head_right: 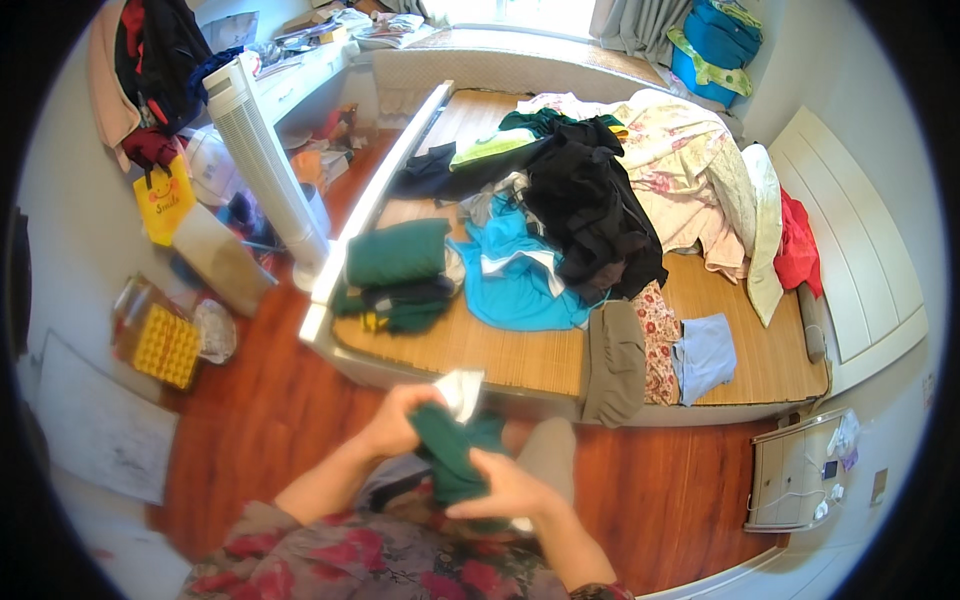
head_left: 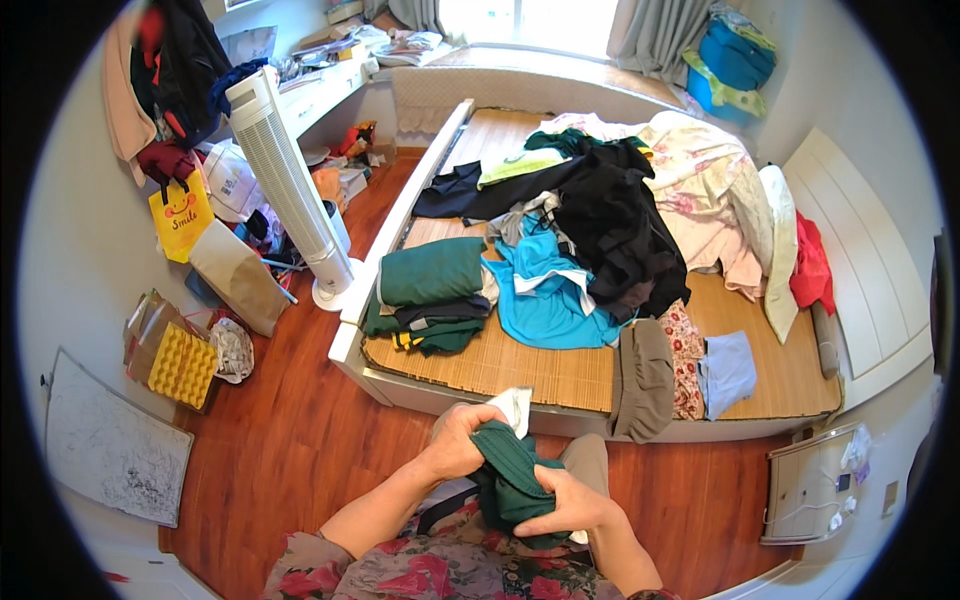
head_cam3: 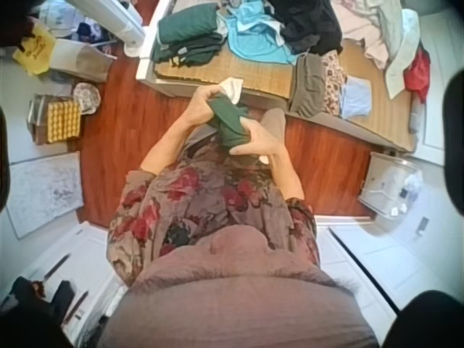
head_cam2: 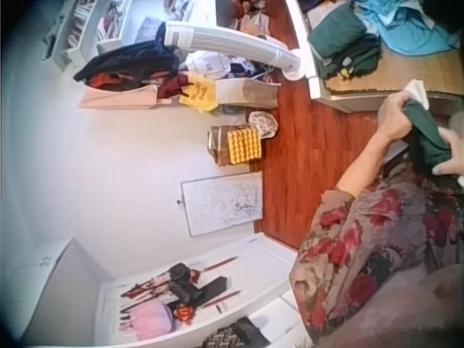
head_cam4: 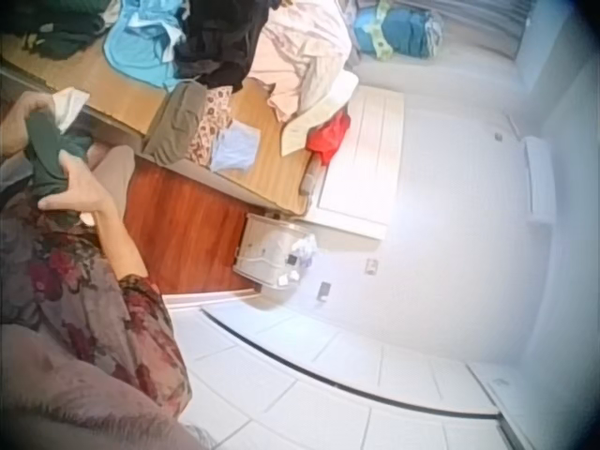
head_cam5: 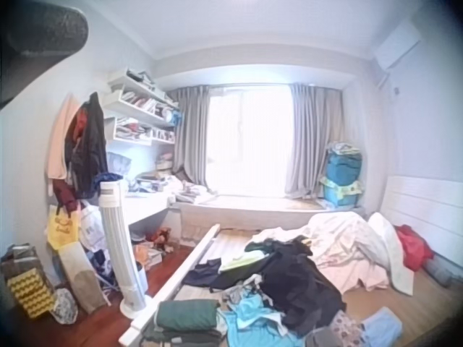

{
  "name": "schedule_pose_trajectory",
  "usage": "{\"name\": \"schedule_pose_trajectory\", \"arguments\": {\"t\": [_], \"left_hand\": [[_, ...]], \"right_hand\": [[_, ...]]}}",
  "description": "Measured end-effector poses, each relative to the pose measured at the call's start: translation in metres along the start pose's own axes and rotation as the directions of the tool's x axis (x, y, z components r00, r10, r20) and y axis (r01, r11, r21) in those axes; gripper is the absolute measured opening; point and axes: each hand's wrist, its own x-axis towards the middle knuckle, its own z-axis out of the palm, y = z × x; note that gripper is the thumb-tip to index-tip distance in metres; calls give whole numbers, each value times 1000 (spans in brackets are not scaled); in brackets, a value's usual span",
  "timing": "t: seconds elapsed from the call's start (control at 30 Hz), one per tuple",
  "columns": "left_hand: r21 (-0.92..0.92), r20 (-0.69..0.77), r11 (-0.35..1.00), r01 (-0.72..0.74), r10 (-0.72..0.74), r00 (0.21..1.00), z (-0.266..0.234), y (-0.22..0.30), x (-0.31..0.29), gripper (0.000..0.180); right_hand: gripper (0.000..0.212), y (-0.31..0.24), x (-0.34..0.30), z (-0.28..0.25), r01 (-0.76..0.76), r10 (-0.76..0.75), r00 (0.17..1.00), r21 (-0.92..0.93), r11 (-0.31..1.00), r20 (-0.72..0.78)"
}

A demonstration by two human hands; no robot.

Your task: The person sits on the floor and folds several pieces of clothing, including a light blue shirt and a dark green garment, placing them on the bed. The person then stands and walks toward the door while holding the folded items.

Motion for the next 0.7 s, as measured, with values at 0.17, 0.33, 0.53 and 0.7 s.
{"name": "schedule_pose_trajectory", "arguments": {"t": [0.17, 0.33, 0.53, 0.7], "left_hand": [[-206, 236, 961, 184, -134, 963, -7, 21, -8, 24], [-358, 439, 892, 275, -99, 893, -5, 33, -15, 46], [125, 457, 990, -67, 2, 890, -1, 28, -19, 61], [696, 210, 710, -104, -62, 976, -5, -8, -19, 54]], "right_hand": [[32, -8, 8, 0, -209, -8, 891, -427, 880, -453], [20, -1, 20, -5, -239, -159, 653, -401, 884, -740], [27, 19, 16, -13, -157, -198, 641, -379, 912, -742], [37, 4, 16, -4, 1, 107, 894, 239, 971, -436]]}}
